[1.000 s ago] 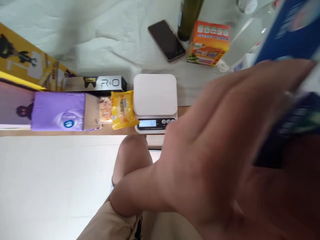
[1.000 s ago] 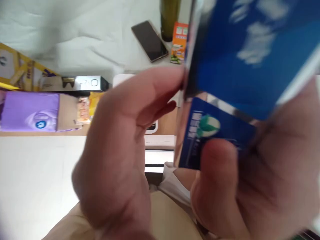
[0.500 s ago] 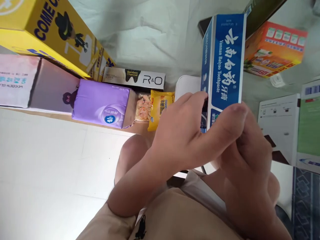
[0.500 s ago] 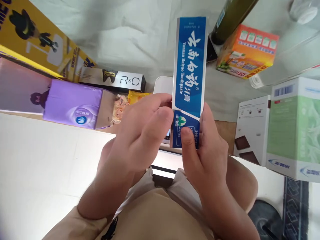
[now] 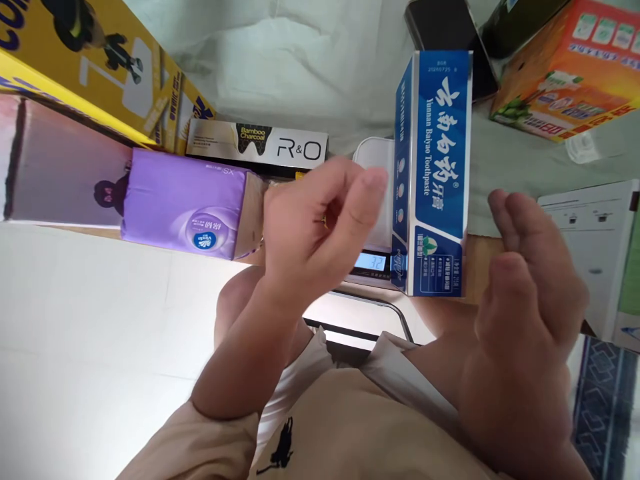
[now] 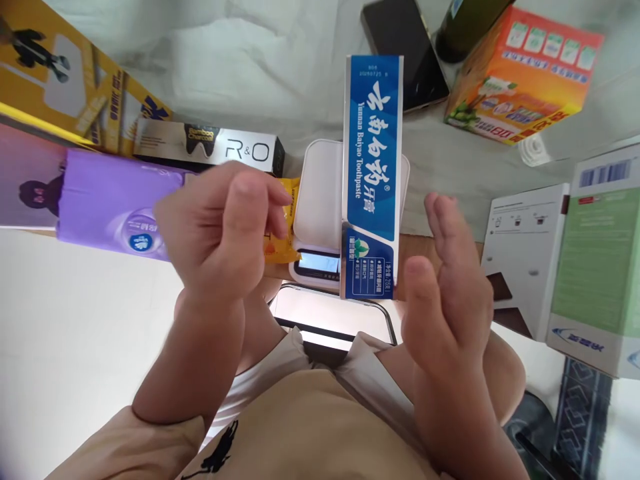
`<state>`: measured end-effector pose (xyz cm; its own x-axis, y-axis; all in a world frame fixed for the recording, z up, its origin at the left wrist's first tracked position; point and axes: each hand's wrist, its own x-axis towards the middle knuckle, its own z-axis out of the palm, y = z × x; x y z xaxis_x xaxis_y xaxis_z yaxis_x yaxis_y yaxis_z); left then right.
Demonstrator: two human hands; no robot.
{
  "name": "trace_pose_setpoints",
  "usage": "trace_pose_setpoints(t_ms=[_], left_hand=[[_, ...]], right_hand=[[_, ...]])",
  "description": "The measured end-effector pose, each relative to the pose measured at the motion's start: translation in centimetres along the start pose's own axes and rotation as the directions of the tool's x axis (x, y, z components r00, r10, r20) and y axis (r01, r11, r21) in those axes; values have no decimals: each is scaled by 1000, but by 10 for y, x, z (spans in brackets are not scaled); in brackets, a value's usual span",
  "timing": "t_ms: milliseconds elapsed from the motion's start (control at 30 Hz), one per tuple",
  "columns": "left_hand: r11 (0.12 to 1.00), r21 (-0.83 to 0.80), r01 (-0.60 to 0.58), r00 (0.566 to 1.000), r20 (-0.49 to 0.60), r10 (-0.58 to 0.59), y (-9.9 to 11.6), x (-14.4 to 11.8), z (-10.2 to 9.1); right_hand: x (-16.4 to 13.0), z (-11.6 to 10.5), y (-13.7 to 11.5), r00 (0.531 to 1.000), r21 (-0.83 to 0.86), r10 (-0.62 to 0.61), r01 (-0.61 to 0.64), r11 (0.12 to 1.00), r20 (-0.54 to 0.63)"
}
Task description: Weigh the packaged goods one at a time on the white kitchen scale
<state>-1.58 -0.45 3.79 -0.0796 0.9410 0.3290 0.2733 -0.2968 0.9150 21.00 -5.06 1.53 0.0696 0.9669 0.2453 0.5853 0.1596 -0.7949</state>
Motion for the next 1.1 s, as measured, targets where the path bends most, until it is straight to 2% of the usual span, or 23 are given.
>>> trace_pose_setpoints(t_ms=[67, 133, 267, 367, 433, 567, 667, 733, 800, 933, 1033, 1100], left_hand=[[1000, -3, -5, 1000, -22, 5, -3, 3, -2], [999, 11, -42, 998, -39, 42, -8, 7, -2], [957, 97, -273, 954, -104, 282, -25, 13, 0], [937, 97, -335, 940, -28, 339, -28, 13, -1], [939, 60, -340, 940, -1, 340, -24, 12, -1], [970, -75, -232, 973, -39, 229, -16, 10, 2], [958, -127, -259, 965, -84, 250, -16, 11, 6], [963, -118, -241, 969, -77, 233, -17, 13, 8], [968, -91, -233, 972, -62, 228, -17, 14, 11], [965, 26, -260, 965, -39, 261, -18, 14, 12], [972, -15, -236, 972, 20, 236, -23, 14, 12], [966, -43, -257, 966, 18, 258, -27, 15, 11]], right_hand=[[4, 1, 4, 996, 91, -53, 59, 994, -66], [7, 1, 4, 994, 137, -73, 84, 987, -79], [3, -1, -6, 999, 157, 25, -21, 987, -28], [-2, -4, -13, 996, 143, 88, -83, 986, -28], [-3, -5, -14, 994, 149, 103, -98, 984, -28], [-3, -6, -14, 995, 177, 99, -92, 980, -28], [-4, -7, -15, 995, 179, 98, -92, 980, -29], [-4, -8, -13, 991, 185, 128, -121, 975, -26], [-1, -9, -6, 994, 195, 107, -100, 976, -26], [6, -8, 14, 996, 221, -59, 72, 972, -65], [7, -7, 17, 998, 232, -36, 48, 972, -56], [7, -6, 14, 998, 207, -27, 37, 978, -50]])
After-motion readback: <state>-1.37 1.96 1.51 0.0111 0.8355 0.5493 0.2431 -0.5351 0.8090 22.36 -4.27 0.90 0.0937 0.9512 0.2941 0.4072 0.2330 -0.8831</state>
